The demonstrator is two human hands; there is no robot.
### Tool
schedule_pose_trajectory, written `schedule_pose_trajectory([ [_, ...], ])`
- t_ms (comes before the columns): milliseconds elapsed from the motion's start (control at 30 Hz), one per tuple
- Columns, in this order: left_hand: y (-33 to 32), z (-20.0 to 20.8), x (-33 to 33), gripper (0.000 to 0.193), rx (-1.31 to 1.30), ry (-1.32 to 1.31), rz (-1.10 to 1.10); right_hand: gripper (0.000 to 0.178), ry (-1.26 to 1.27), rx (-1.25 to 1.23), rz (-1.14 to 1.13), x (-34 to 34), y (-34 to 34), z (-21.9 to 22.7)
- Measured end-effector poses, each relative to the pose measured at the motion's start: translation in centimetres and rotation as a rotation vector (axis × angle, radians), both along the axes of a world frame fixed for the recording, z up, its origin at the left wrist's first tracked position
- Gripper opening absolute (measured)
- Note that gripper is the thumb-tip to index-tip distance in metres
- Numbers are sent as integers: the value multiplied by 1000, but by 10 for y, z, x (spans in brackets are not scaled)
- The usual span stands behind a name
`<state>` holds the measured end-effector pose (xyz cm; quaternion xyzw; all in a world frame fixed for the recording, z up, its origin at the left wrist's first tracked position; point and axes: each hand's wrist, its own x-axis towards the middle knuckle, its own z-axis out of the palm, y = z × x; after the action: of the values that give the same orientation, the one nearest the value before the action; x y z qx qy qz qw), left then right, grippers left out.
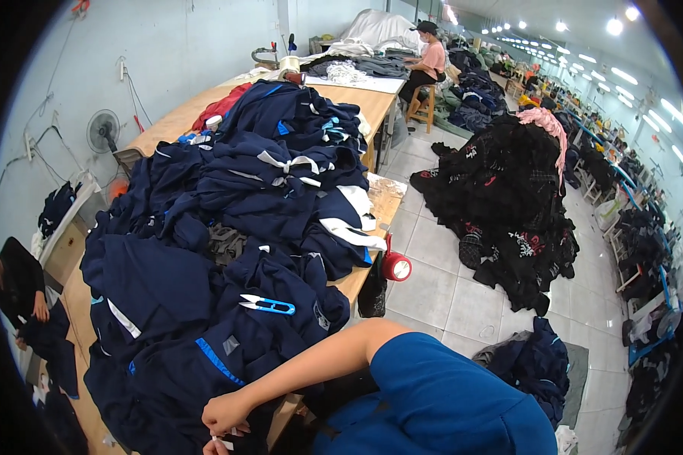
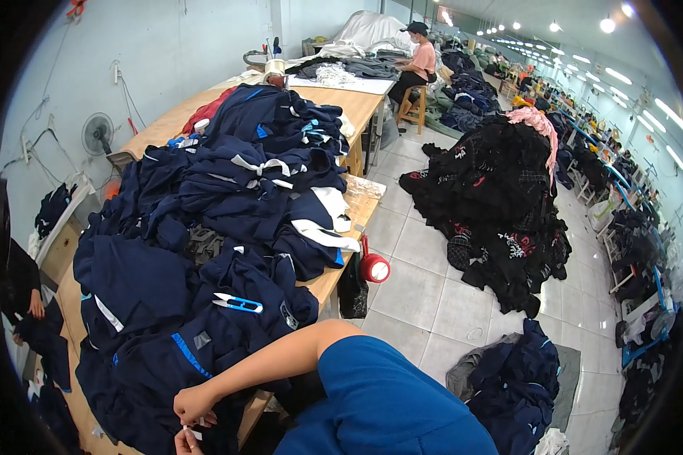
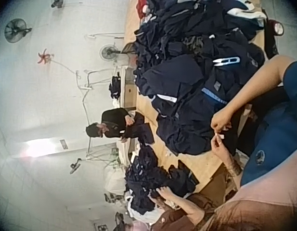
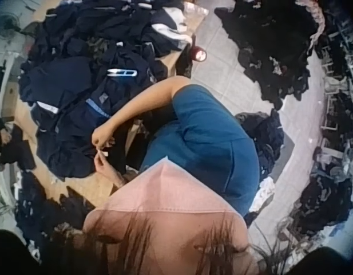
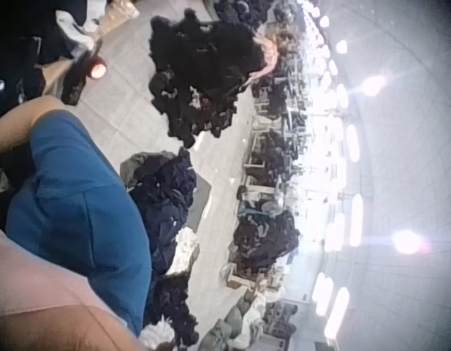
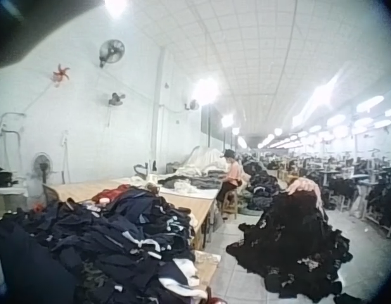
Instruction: Trimming loose threads from navy blue athletic garments using small snips in a factory setting.
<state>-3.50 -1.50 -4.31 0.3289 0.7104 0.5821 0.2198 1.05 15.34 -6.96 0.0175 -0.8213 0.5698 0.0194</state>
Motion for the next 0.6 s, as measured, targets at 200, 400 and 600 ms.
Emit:
schedule_pose_trajectory([
  [200,-5,-31,6,16,55,-266,63,23,-212,-356,-5,11,-2,9],
  [400,1,-41,14,19,173,-273,55,23,-101,-84,33,12,-11,18],
  [600,-2,-34,15,19,16,-91,131,22,-193,-344,-51,3,-13,6],
])
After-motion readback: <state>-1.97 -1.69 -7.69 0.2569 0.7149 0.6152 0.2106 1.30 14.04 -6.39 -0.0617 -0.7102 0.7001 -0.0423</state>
